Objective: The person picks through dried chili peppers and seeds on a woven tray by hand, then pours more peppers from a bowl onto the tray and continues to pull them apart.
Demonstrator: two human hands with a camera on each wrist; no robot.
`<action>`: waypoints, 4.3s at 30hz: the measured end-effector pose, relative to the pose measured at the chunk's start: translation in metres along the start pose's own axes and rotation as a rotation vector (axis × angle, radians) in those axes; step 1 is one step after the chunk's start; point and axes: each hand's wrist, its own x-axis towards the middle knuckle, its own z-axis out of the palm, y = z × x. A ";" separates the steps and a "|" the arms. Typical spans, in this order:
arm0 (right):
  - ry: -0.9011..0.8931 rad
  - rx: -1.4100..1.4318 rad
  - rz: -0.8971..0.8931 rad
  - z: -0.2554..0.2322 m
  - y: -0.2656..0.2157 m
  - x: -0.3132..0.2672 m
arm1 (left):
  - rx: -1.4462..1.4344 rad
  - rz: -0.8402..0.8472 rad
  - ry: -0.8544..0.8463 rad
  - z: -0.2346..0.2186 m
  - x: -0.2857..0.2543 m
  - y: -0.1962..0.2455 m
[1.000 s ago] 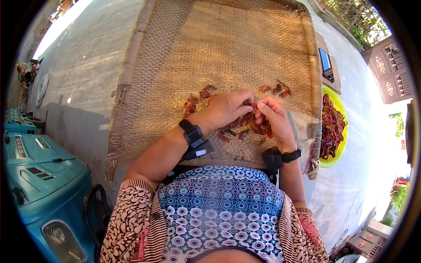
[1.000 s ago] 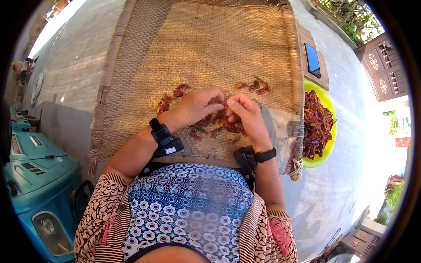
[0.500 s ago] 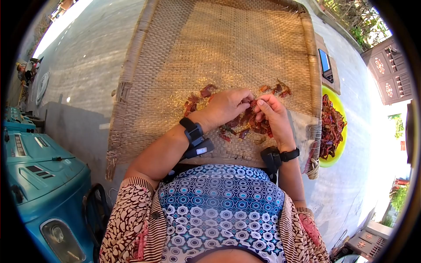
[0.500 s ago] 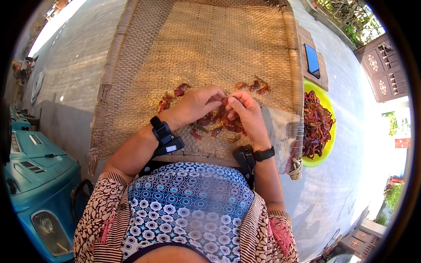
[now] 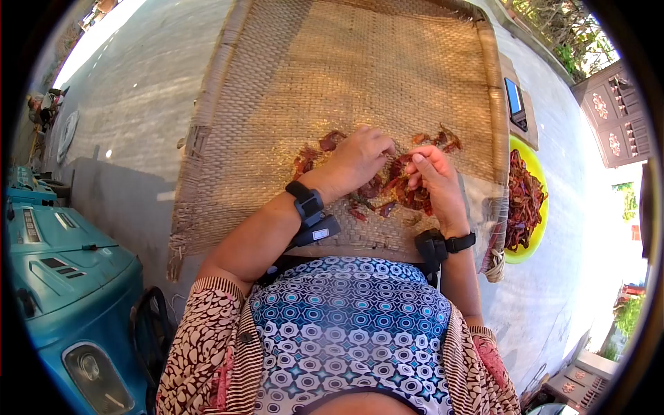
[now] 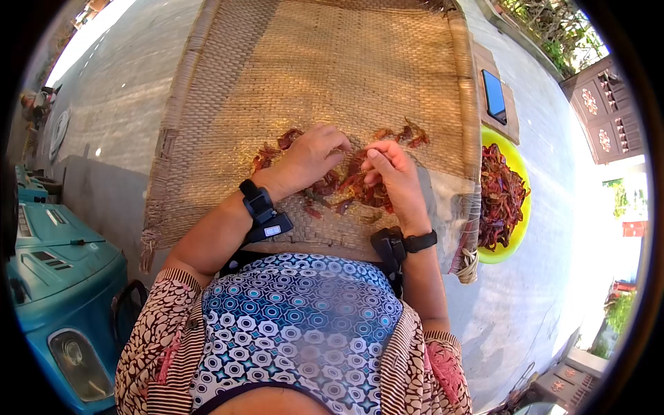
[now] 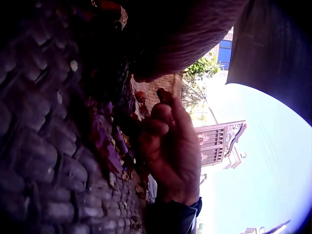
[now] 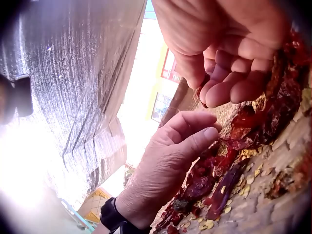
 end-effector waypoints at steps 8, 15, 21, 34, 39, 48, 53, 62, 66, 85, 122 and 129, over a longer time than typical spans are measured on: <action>-0.017 0.030 -0.009 -0.001 0.000 0.001 | 0.014 -0.019 0.060 -0.001 -0.001 0.000; -0.017 -0.027 0.000 0.000 0.002 0.001 | 0.042 -0.017 0.053 0.000 -0.001 -0.002; -0.035 -0.019 -0.004 0.000 0.002 0.001 | 0.060 -0.013 0.058 0.000 -0.001 -0.003; -0.048 -0.048 -0.011 0.000 0.004 0.000 | 0.045 0.009 0.002 -0.002 -0.001 -0.001; -0.052 -0.075 -0.014 0.001 0.003 0.001 | 0.052 0.007 0.044 0.000 -0.002 -0.003; -0.055 -0.086 -0.016 0.002 0.002 0.000 | 0.172 0.017 0.054 0.000 -0.003 -0.007; -0.046 -0.085 -0.016 0.002 0.002 0.000 | 0.181 0.006 0.063 0.000 -0.003 -0.008; -0.037 -0.050 -0.019 0.003 0.001 -0.001 | 0.001 -0.131 -0.212 -0.026 0.004 0.004; -0.040 -0.015 -0.020 0.002 0.000 -0.001 | 0.024 -0.053 -0.354 -0.039 0.006 -0.002; 0.158 0.539 -0.341 -0.029 -0.032 -0.014 | -0.459 -0.301 -0.116 -0.036 0.010 -0.005; 0.337 0.376 -0.277 -0.053 -0.025 -0.013 | -0.208 -0.019 -0.420 -0.016 0.010 0.025; -0.009 1.174 -0.366 -0.109 -0.011 -0.017 | -0.256 0.010 -0.422 -0.005 0.002 0.026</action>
